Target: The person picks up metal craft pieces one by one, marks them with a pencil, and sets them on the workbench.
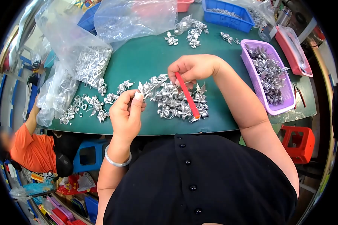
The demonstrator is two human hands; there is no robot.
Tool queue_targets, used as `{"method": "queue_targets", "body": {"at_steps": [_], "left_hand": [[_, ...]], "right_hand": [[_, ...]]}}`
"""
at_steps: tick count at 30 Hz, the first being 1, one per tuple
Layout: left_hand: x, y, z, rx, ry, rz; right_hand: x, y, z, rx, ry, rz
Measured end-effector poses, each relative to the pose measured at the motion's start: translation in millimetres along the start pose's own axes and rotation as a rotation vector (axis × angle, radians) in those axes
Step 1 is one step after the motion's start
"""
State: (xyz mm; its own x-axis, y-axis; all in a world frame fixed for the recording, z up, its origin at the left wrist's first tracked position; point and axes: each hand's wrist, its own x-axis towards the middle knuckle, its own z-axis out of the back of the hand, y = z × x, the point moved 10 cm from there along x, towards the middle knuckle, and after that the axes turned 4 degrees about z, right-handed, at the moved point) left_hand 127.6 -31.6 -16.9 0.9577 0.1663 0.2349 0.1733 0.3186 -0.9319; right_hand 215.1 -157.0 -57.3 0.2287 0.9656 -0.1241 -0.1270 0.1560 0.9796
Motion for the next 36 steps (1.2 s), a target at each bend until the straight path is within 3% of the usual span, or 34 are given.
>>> {"method": "queue_targets", "body": {"at_steps": [2, 8, 11, 14, 18, 21, 36], "left_hand": [[0.6, 2.1, 0.9, -0.011, 0.005, 0.022], [-0.2, 2.0, 0.0, -0.049, 0.009, 0.040], [-0.5, 1.9, -1.4, -0.072, 0.019, 0.047], [-1.0, 4.0, -1.8, -0.115, 0.028, 0.065], [-1.6, 2.0, -2.8, -0.208, 0.026, 0.115], [-2.6, 0.0, -4.6, -0.237, 0.041, 0.130], [-4.7, -7.6, -2.9, -0.287, 0.052, 0.133]], "right_hand": [[0.4, -3.9, -0.2, -0.186, 0.013, -0.064], [0.5, 20.8, -3.9, -0.722, 0.018, 0.121], [-6.8, 42.5, 4.6, -0.811, -0.144, 0.141], [-20.5, 85.4, 10.9, -0.474, -0.381, 0.539], [-27.1, 101.0, 2.9, 0.042, -0.412, 0.581], [-25.8, 102.2, -0.1, 0.147, -0.491, 0.596], [-17.1, 95.3, -10.1, -0.107, -0.632, 0.582]]}}
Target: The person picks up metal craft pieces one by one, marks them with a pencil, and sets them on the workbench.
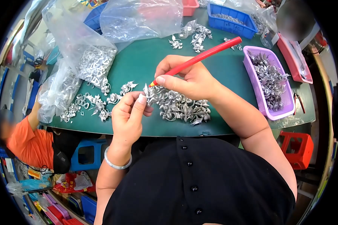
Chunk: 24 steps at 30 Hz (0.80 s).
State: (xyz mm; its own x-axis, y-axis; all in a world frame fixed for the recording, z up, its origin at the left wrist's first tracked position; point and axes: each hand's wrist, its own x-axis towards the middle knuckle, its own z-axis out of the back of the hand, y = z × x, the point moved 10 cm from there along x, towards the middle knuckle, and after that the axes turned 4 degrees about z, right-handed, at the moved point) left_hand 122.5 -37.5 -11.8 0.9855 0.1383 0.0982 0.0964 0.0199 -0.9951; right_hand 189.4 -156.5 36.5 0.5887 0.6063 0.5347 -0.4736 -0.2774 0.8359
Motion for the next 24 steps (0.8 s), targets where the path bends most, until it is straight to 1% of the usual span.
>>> {"method": "queue_targets", "body": {"at_steps": [1, 16, 22, 24], "left_hand": [[-0.1, -0.9, 0.2, 0.001, -0.002, -0.002], [0.5, -3.2, 1.6, -0.003, -0.007, -0.015], [0.2, -3.2, -0.1, 0.003, -0.014, -0.024], [0.3, -3.8, -0.5, 0.002, -0.015, -0.024]], "right_hand": [[0.0, 1.3, 0.0, -0.017, -0.006, 0.023], [-0.8, -4.6, -4.3, 0.026, 0.029, -0.030], [-0.4, -1.2, -2.9, -0.014, 0.052, 0.007], [0.3, -1.5, -1.8, 0.030, 0.033, 0.000]]}}
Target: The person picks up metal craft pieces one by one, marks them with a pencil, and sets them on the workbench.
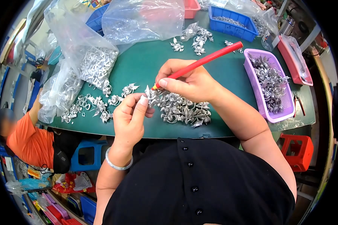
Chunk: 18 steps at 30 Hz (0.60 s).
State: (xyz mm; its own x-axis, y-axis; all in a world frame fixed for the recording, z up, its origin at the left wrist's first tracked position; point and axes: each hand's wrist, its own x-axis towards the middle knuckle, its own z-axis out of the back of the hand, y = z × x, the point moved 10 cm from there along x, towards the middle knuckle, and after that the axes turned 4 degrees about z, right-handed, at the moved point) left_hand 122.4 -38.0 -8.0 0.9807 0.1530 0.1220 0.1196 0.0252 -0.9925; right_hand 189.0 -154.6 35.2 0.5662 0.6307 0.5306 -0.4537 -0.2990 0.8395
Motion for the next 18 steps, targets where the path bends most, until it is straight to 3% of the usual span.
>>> {"method": "queue_targets", "body": {"at_steps": [4, 18], "left_hand": [[0.4, -2.6, 0.6, 0.016, -0.009, -0.011], [-1.8, -3.9, 1.2, 0.017, -0.018, -0.021]], "right_hand": [[0.9, -5.4, 3.2, 0.135, -0.045, -0.034], [-0.3, -1.8, -2.3, 0.019, -0.018, -0.004]]}}
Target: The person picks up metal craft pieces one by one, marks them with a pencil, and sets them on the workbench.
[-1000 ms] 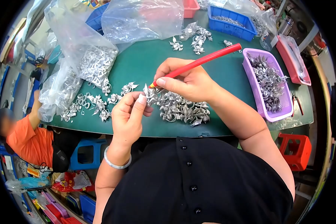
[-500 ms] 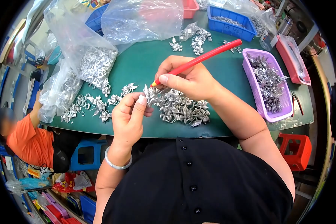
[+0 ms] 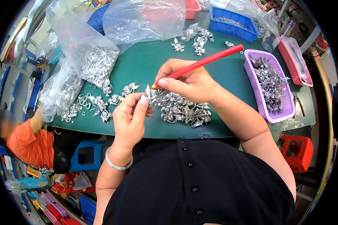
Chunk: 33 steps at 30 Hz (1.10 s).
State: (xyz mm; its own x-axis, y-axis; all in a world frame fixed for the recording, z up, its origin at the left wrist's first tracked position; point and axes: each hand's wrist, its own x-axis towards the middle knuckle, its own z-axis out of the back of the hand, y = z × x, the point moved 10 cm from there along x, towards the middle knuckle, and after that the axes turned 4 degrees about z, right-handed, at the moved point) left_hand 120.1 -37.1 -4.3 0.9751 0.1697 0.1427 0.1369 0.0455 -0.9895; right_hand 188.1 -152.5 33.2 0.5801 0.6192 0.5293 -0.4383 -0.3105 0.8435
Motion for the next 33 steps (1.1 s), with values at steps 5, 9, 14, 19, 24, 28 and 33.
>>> {"method": "queue_targets", "body": {"at_steps": [5, 9, 14, 19, 24, 28, 33], "left_hand": [[-0.3, 1.5, -0.5, 0.024, 0.009, 0.006], [-0.3, 1.5, -1.3, 0.021, 0.018, -0.007], [0.1, -0.1, 0.6, -0.001, 0.001, -0.002], [0.7, 0.5, 0.5, 0.019, 0.010, -0.015], [0.3, 0.8, 0.6, 0.001, 0.003, -0.001], [0.3, 0.6, 0.4, 0.031, 0.009, -0.012], [0.5, 0.3, 0.1, 0.039, 0.009, -0.016]], "right_hand": [[-0.2, 2.3, 0.4, -0.064, 0.018, 0.017], [-0.3, 4.1, 0.6, -0.077, 0.042, 0.035], [0.1, -1.3, 2.9, 0.087, -0.019, -0.033], [-0.3, 0.0, 0.5, 0.062, 0.029, -0.059], [-0.5, 4.8, -2.1, -0.039, 0.069, -0.018], [-0.3, 11.1, -2.9, -0.164, 0.085, 0.048], [0.5, 12.6, -2.4, -0.183, 0.050, 0.088]]}}
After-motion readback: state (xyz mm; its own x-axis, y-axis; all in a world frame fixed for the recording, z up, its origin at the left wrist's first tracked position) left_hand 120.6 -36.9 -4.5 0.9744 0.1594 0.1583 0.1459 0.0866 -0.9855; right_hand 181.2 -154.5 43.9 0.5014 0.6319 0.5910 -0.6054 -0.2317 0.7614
